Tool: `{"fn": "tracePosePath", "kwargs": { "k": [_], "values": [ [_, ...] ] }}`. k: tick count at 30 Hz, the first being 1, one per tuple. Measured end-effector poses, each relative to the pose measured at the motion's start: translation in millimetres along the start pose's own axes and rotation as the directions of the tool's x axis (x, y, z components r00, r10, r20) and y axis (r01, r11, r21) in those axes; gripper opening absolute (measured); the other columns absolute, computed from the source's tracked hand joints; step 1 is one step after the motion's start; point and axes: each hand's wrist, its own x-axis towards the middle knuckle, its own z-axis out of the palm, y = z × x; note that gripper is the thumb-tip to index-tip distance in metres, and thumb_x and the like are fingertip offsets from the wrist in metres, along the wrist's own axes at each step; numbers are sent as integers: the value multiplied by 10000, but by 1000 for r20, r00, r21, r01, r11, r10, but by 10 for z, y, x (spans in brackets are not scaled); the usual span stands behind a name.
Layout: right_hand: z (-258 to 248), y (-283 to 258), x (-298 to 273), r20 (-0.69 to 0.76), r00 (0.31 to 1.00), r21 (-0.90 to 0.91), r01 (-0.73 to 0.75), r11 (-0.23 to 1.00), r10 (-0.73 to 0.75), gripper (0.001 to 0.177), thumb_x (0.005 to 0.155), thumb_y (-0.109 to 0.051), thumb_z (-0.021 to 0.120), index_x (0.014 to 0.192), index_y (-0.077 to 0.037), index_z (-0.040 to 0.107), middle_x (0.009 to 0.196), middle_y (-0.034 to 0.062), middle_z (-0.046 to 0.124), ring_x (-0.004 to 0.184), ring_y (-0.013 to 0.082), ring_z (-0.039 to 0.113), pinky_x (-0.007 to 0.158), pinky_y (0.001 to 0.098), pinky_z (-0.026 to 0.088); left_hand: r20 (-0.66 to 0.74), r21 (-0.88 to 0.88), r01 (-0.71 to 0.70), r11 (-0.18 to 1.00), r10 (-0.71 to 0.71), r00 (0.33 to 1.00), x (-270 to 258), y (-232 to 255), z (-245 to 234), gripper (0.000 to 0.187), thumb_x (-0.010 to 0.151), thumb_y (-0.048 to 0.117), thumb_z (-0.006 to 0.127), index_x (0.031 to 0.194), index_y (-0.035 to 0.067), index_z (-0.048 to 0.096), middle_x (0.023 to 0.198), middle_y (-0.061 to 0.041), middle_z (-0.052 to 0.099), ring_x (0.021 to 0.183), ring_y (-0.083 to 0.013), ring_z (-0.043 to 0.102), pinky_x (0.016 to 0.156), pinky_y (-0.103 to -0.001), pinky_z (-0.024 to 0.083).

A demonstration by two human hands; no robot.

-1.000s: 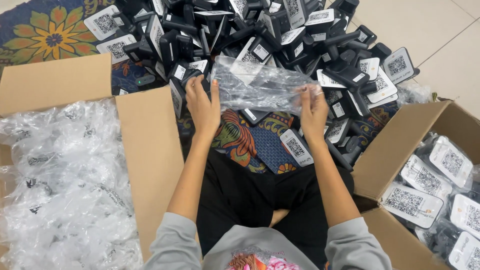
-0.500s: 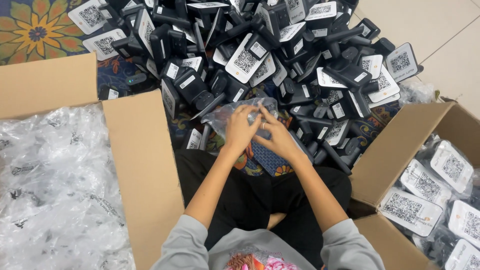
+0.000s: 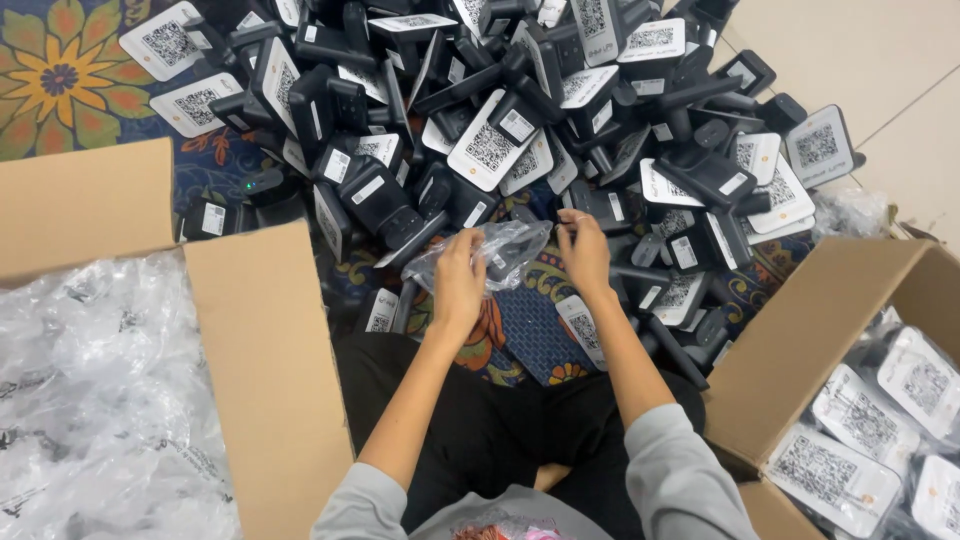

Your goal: The person takes handheld barcode scanners, places each into a plastic bag, and then organizes them into a cardboard box.

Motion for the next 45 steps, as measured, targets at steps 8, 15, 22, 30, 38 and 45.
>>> {"fn": "tracePosePath", "kwargs": {
  "k": [8,15,22,30,38,45],
  "values": [
    [968,470,250,278,954,-415,12,910,115,472,839,-201,767,1257,-66,593,1134,189,674,1000,415,673,803,514,558,-8,5,130,991,-130,991,57,-113,-68,93,924,-87,567,966,-41,636,1021,-164,693,866,-321,727,783,-402,568],
    [849,580,26,199,978,-398,16,917,69,500,886,-169,737,1322,15,576,1198,224,672,1043,418,672,837,505,560,-9,37,98,995,-97,995,-13,-117,-75,300,931,-74,550,1166,21,710,1227,-121,708,1003,-289,744,882,-369,581],
    [-182,142,11,16,999,-289,41,956,-38,482,948,-181,751,1329,73,598,1209,285,682,1073,431,676,914,473,553,-46,263,55,963,-44,998,-155,-92,-124,380,895,-97,547,1227,12,697,1276,-110,682,1100,-322,682,923,-424,556],
    [-1268,-212,31,102,932,687,-320,653,349,396,971,-48,661,1324,111,580,1165,188,720,1010,261,721,824,438,623,1,504,-111,857,128,992,-220,-210,129,303,928,48,600,1211,-24,681,1255,-151,668,1161,-336,626,955,-482,508],
    [-921,-844,-401,449,879,859,-473,195,158,312,996,-37,647,1296,47,626,1108,149,717,929,179,725,820,353,636,170,-452,237,860,-178,969,-263,73,238,541,1096,447,449,1038,-10,733,1031,-133,734,927,-220,703,883,-361,547],
    [-446,-994,-696,526,841,804,-541,246,128,504,1049,-311,583,1425,15,499,1302,188,643,1118,264,684,942,442,588,97,-861,280,425,-404,910,-438,39,62,557,1018,485,617,854,-34,738,854,-87,737,750,-108,657,764,-270,537]
  ]
}}
